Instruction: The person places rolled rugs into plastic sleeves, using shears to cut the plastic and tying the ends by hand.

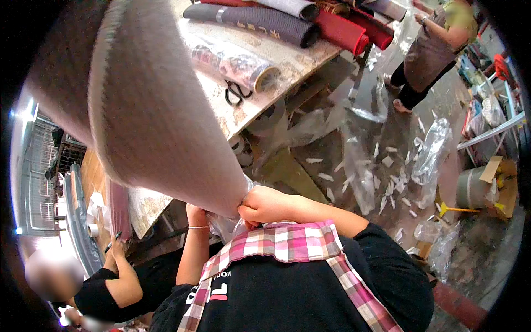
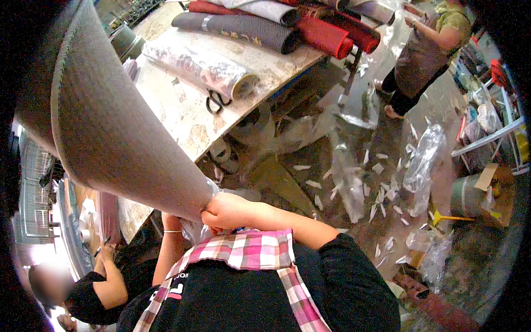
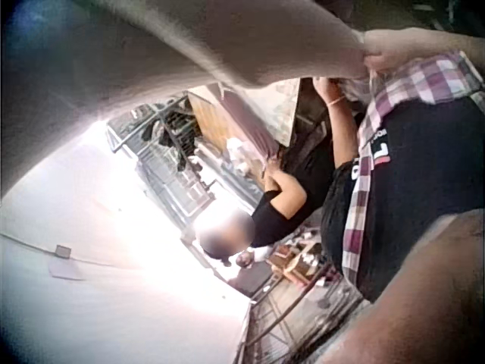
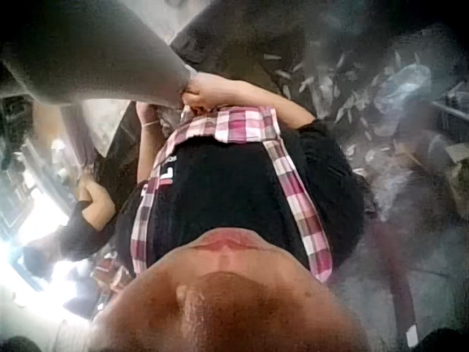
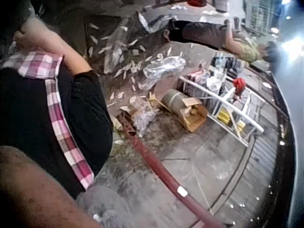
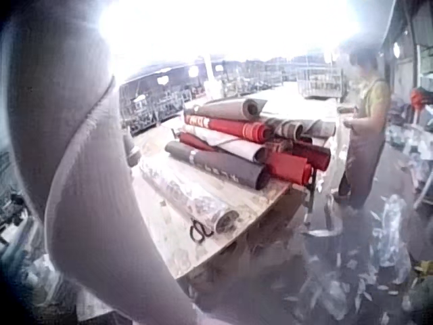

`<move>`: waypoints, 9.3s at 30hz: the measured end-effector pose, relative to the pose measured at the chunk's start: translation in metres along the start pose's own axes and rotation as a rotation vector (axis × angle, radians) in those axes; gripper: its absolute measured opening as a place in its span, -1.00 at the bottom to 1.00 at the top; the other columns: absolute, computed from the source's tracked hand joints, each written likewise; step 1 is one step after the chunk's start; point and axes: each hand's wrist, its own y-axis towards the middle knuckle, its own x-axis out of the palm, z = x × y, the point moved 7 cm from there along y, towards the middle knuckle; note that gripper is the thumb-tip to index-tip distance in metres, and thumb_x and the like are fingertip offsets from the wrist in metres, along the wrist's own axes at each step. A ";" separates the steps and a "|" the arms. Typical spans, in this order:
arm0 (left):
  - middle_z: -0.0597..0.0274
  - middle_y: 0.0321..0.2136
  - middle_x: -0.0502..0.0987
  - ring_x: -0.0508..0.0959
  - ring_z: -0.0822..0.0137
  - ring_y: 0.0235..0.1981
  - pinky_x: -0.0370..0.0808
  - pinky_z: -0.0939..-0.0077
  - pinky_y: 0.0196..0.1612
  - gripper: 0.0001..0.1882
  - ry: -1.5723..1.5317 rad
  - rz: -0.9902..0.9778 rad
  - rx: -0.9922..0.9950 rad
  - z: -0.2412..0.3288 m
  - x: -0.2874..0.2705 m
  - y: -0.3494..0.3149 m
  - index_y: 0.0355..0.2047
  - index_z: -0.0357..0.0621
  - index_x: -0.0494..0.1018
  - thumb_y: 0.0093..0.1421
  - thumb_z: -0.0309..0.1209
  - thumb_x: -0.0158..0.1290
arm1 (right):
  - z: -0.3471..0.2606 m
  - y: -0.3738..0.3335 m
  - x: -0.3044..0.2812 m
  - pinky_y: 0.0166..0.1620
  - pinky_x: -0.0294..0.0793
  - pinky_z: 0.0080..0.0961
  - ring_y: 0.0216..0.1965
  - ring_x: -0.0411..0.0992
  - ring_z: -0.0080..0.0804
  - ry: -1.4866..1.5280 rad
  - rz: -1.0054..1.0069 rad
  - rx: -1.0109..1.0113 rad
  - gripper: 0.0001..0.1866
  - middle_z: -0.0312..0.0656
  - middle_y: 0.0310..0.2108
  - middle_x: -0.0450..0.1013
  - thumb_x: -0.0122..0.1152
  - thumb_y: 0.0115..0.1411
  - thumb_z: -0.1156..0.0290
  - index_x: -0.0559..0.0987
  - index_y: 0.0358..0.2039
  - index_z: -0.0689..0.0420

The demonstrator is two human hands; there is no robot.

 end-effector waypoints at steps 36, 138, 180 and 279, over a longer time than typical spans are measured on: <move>0.37 -0.71 0.21 0.23 0.56 -0.67 0.22 0.76 -0.58 -0.88 -0.129 -0.528 0.490 0.359 0.100 -0.041 -0.72 -0.17 0.21 -0.09 -0.58 -0.24 | -0.285 -0.057 -0.136 -0.49 0.27 -0.43 -0.70 0.17 -0.50 0.348 0.426 -0.905 -0.73 -0.39 -0.81 0.07 -0.15 0.08 0.38 0.27 -0.74 0.11; 0.33 -0.54 0.29 0.32 0.50 -0.52 0.30 0.65 -0.40 -0.88 -0.027 -0.189 0.015 0.059 0.081 -0.087 -0.43 -0.25 0.27 -0.05 -0.52 -0.17 | -0.029 -0.016 -0.015 -0.44 0.30 -0.42 -0.44 0.32 -0.25 -0.684 0.745 -0.270 -0.73 -0.18 -0.52 0.32 0.16 -0.20 0.38 0.33 -0.44 0.08; 0.13 -0.43 0.40 0.41 0.38 -0.42 0.32 0.57 -0.28 -0.52 -0.465 -0.752 -0.326 0.070 0.097 -0.074 -0.10 -0.44 0.08 -0.05 -0.56 -0.04 | -0.079 -0.007 -0.012 -0.39 0.34 -0.59 -0.43 0.29 -0.42 -0.851 -0.019 -0.723 -0.72 -0.36 -0.48 0.28 0.05 -0.20 0.45 0.45 -0.37 -0.01; 0.27 -0.75 0.34 0.35 0.35 -0.78 0.36 0.51 -0.49 -0.84 -0.868 -0.004 -0.688 -0.132 0.018 -0.094 -0.49 -0.18 0.30 -0.12 -0.45 0.00 | 0.189 0.050 -0.050 -0.03 0.14 -0.51 -0.02 0.12 -0.36 -0.232 -0.572 0.565 -0.15 -0.07 -0.07 0.17 0.31 -0.29 0.29 0.08 0.01 0.20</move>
